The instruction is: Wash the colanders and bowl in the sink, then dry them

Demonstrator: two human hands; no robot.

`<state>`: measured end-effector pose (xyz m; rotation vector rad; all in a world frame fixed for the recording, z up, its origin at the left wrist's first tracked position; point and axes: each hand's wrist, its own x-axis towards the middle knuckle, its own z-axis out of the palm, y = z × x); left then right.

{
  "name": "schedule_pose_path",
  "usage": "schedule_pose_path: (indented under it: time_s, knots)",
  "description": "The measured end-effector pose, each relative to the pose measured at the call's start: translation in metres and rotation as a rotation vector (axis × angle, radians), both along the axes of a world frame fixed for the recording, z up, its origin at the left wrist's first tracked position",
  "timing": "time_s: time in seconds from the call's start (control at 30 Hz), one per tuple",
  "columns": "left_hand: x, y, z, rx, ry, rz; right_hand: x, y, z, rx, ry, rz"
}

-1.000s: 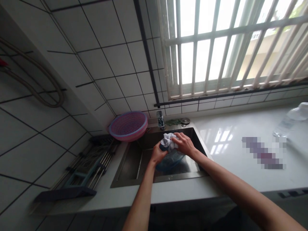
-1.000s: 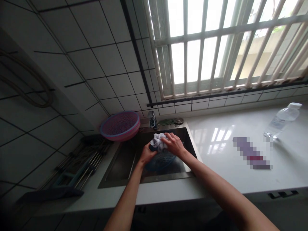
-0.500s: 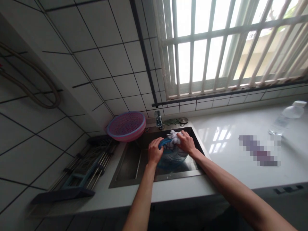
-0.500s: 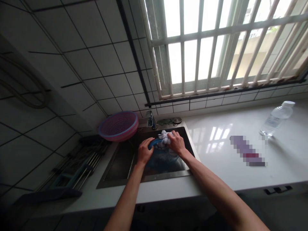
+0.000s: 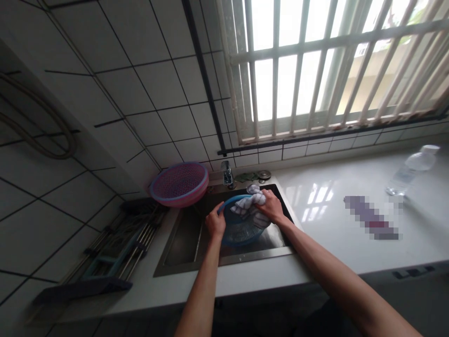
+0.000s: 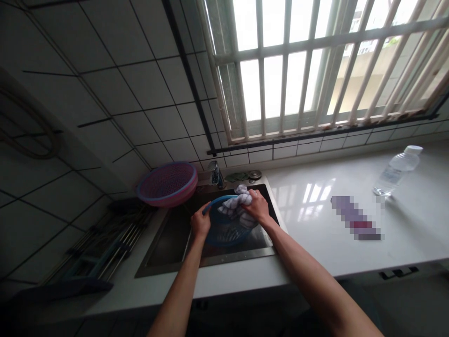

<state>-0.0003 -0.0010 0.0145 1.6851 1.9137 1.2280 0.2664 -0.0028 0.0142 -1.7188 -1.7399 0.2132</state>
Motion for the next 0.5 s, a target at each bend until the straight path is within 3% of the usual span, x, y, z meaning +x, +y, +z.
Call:
schedule_pose_path:
  time_s: [0.1,0.23,0.3,0.4,0.5]
  knots:
    - [0.003,-0.001,-0.002,-0.032,0.015,0.011,0.003,-0.001,-0.004,-0.019,0.007,0.022]
    - [0.018,-0.008,0.002,0.053,0.118,-0.219,-0.007,-0.007,-0.001,0.114,-0.153,0.166]
    - [0.025,-0.012,0.005,0.021,0.13,-0.299,-0.015,-0.011,0.002,0.18,-0.226,0.273]
    - [0.029,-0.015,0.01,-0.081,0.138,-0.265,-0.024,-0.013,0.005,0.205,-0.251,0.335]
    - [0.02,-0.013,0.011,-0.056,0.152,-0.204,-0.022,-0.008,0.002,0.188,-0.176,0.272]
